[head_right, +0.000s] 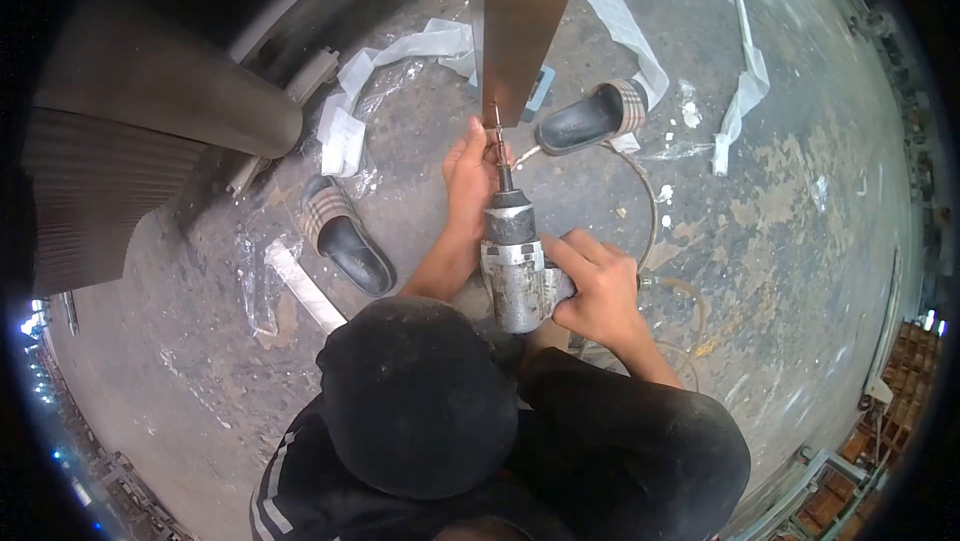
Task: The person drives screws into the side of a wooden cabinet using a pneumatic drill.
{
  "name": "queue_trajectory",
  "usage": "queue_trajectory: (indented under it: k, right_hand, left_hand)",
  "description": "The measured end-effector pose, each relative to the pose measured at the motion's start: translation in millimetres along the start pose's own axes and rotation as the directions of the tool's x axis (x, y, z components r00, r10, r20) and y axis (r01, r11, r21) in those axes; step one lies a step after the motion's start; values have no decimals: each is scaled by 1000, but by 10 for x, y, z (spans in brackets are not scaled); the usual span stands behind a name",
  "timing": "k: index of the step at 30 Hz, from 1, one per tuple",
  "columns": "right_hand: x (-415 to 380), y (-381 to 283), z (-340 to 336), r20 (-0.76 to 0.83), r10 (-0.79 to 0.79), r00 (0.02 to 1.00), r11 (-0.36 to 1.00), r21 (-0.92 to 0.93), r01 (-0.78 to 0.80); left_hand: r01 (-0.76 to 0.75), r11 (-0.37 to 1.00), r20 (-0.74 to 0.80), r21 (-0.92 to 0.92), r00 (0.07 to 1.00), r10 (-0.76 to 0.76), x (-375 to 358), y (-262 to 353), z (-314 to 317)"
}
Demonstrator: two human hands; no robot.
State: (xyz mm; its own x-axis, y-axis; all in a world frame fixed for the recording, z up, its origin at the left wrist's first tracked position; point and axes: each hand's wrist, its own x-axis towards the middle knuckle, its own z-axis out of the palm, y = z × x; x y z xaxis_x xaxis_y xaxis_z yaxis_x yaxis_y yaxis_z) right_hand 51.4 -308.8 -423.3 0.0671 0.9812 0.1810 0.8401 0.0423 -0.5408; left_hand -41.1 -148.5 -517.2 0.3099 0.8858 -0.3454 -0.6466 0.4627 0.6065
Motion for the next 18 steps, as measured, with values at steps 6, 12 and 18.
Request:
queue_trajectory:
  k: [6,12,18]
  right_hand:
    - [15,-8,-1,-8,-2,1000,1000,2,2]
    - [24,-24,0,-7,2,1000,1000,8,-2]
    - [18,-21,-3,6,13,1000,1000,16,-13]
  left_hand:
    - [5,1000,9,-8,1000,-5,-10,21,-11]
    - [22,1000,-40,-19,999,-23,-26,37,31]
    - [28,999,-63,18,998,-27,-43,65,51]
